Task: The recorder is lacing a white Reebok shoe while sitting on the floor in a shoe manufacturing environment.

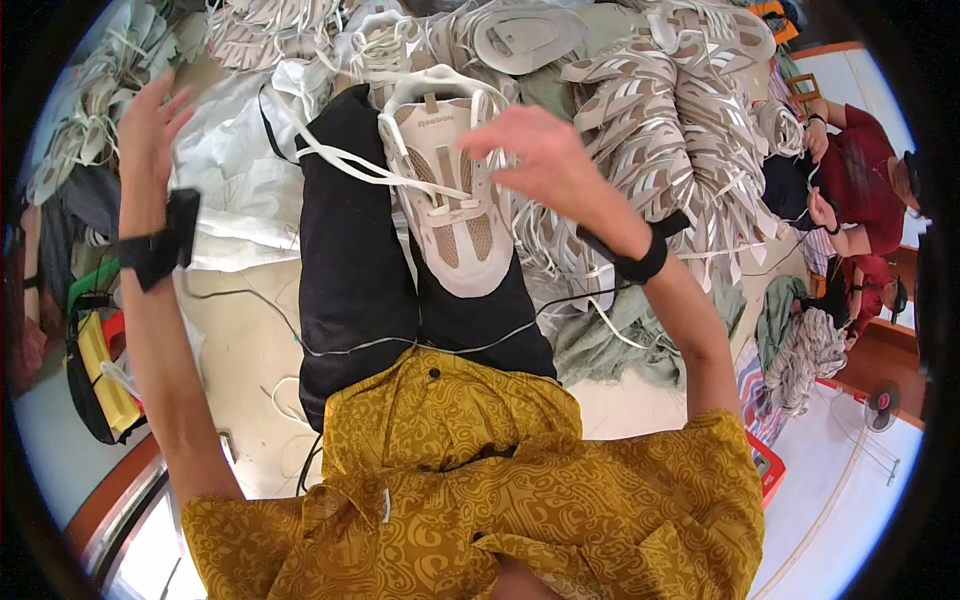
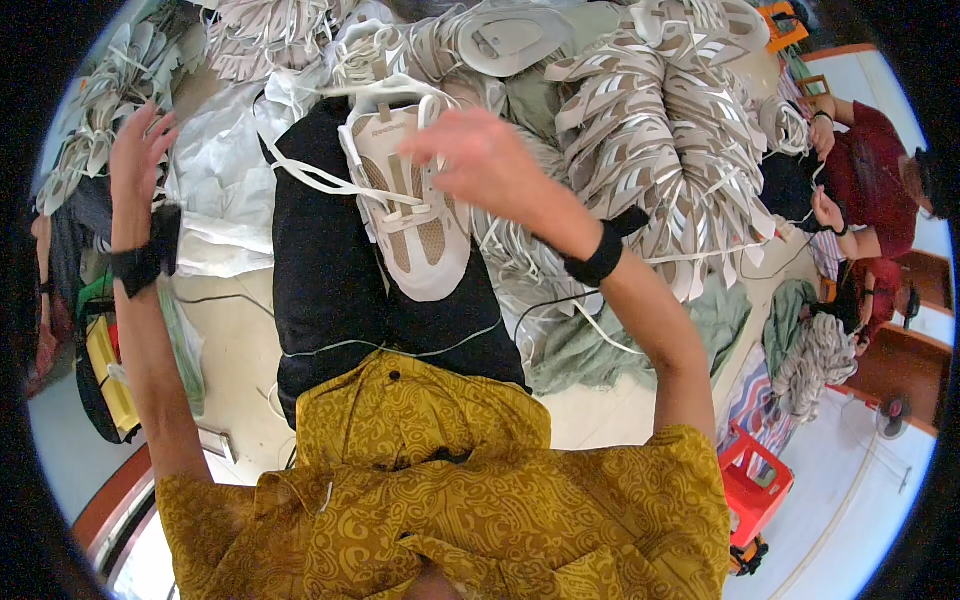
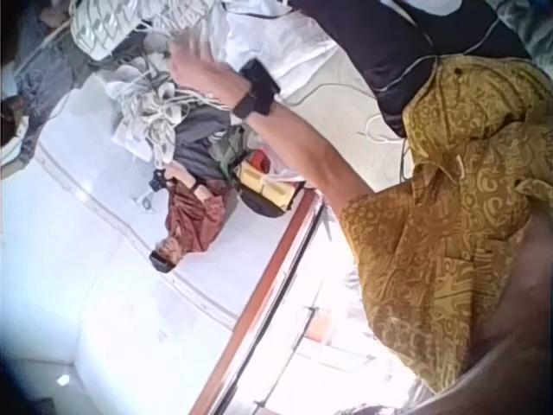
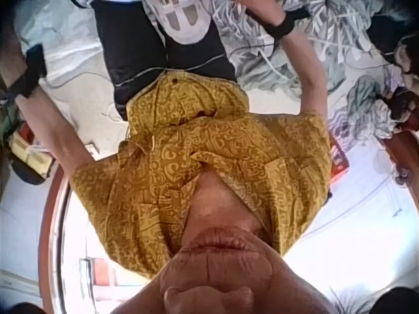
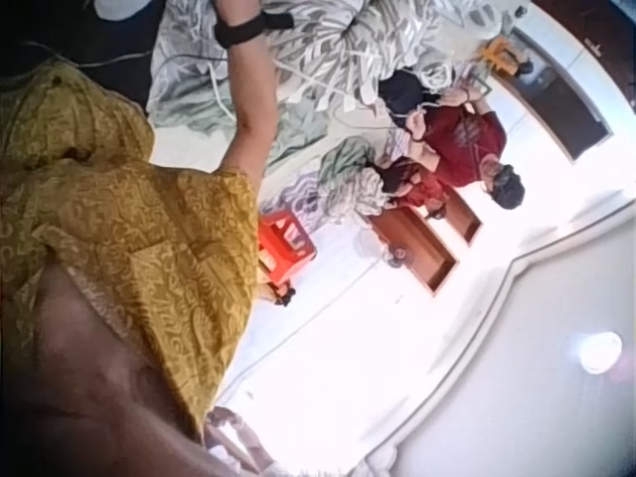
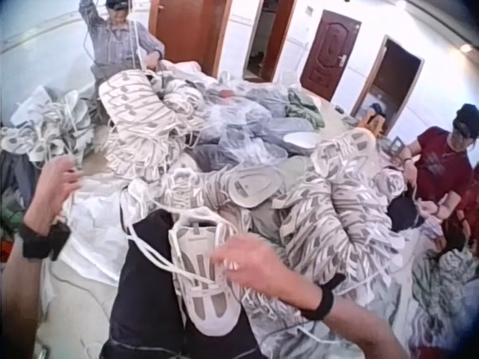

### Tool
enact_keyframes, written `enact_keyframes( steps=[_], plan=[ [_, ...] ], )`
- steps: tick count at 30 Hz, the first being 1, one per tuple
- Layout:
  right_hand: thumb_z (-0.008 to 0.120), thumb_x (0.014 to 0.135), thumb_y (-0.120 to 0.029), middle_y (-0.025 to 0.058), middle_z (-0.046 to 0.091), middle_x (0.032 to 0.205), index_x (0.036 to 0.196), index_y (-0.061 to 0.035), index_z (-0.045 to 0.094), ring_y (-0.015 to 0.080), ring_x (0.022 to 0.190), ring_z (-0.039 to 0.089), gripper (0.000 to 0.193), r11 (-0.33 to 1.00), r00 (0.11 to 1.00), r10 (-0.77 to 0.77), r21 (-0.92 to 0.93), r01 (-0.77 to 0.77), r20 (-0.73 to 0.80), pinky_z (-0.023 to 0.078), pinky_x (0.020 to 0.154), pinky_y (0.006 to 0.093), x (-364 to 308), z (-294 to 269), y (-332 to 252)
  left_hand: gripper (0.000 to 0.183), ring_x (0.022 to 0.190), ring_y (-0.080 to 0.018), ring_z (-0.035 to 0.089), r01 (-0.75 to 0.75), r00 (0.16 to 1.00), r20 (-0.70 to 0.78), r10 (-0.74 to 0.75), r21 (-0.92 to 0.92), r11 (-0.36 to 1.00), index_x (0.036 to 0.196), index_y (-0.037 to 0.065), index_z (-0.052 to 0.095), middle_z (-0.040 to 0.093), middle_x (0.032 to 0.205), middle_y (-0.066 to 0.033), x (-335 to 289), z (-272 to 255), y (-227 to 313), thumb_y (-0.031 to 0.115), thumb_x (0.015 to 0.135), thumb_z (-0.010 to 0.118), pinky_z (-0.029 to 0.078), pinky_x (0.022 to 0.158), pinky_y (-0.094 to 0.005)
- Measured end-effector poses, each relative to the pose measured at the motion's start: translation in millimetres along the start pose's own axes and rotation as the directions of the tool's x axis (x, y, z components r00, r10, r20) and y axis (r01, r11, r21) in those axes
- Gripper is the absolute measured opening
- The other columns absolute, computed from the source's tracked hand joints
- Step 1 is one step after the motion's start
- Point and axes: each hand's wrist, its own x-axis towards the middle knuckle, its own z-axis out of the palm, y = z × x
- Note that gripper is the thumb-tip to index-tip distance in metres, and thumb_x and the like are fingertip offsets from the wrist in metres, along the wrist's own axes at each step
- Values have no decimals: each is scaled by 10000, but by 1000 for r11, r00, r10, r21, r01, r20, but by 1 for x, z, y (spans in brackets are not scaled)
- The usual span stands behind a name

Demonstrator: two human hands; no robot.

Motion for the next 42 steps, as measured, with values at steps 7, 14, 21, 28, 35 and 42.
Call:
enact_keyframes(
  steps=[7, 14, 21, 28, 35, 42],
  plan=[
    [575, 645, -63, 13, 593, 698, 906, -91, 610, 151, 731, 546, 265, 883, 927, -271, -317, 346, 258, 375, 672, 288, 11, 21, -7, 119, 859, -269, 558, -940, 303, 779, 549, 151, 305, 820, 15, 564, 573, 850, -112, -166, 73, -36, 33, 705, 538, 446, 757, -351],
    [557, 666, -98, 52, 601, 697, 941, -70, 572, 208, 747, 585, 277, 955, 950, -83, -250, 163, 301, 456, 632, 330, 2, 20, -8, 129, 834, -237, 545, -986, 160, 915, 370, 127, 112, 798, 26, 536, 553, 798, -99, -175, 107, -66, 85, 688, 571, 418, 780, -338],
    [553, 679, -83, 61, 552, 646, 1008, -112, 582, 238, 625, 571, 331, 974, 960, -38, -203, 97, 279, 451, 511, 346, -1, 23, -5, 167, 761, -254, 530, -970, 192, 926, 325, 130, 203, 836, 31, 514, 533, 771, -103, -167, 98, -70, 57, 693, 594, 425, 675, -337],
    [599, 659, -47, 24, 543, 631, 981, -107, 614, 195, 615, 555, 327, 997, 987, -24, -71, 36, 158, 460, 539, 311, -15, 26, 14, 203, 744, -268, 526, -907, 298, 902, 314, 165, 388, 874, 38, 530, 523, 791, -108, -160, 93, -70, 7, 688, 607, 438, 641, -347],
    [587, 625, 14, 27, 567, 658, 974, -103, 618, 188, 638, 570, 370, 994, 990, -22, 102, 36, -137, 470, 569, 305, -29, 20, 3, 170, 711, -264, 528, -891, 378, 798, 470, 176, 418, 825, 25, 566, 547, 780, -99, -192, 99, -54, -28, 671, 614, 447, 626, -345],
    [588, 648, -21, 47, 557, 676, 1012, -76, 587, 208, 644, 568, 368, 992, 998, 34, -120, -41, -58, 473, 581, 305, -40, 35, -10, 150, 713, -248, 536, -899, 437, 803, 406, 371, 233, 799, 28, 522, 519, 734, -94, -205, 102, -82, 27, 677, 609, 459, 599, -326]
  ],
)
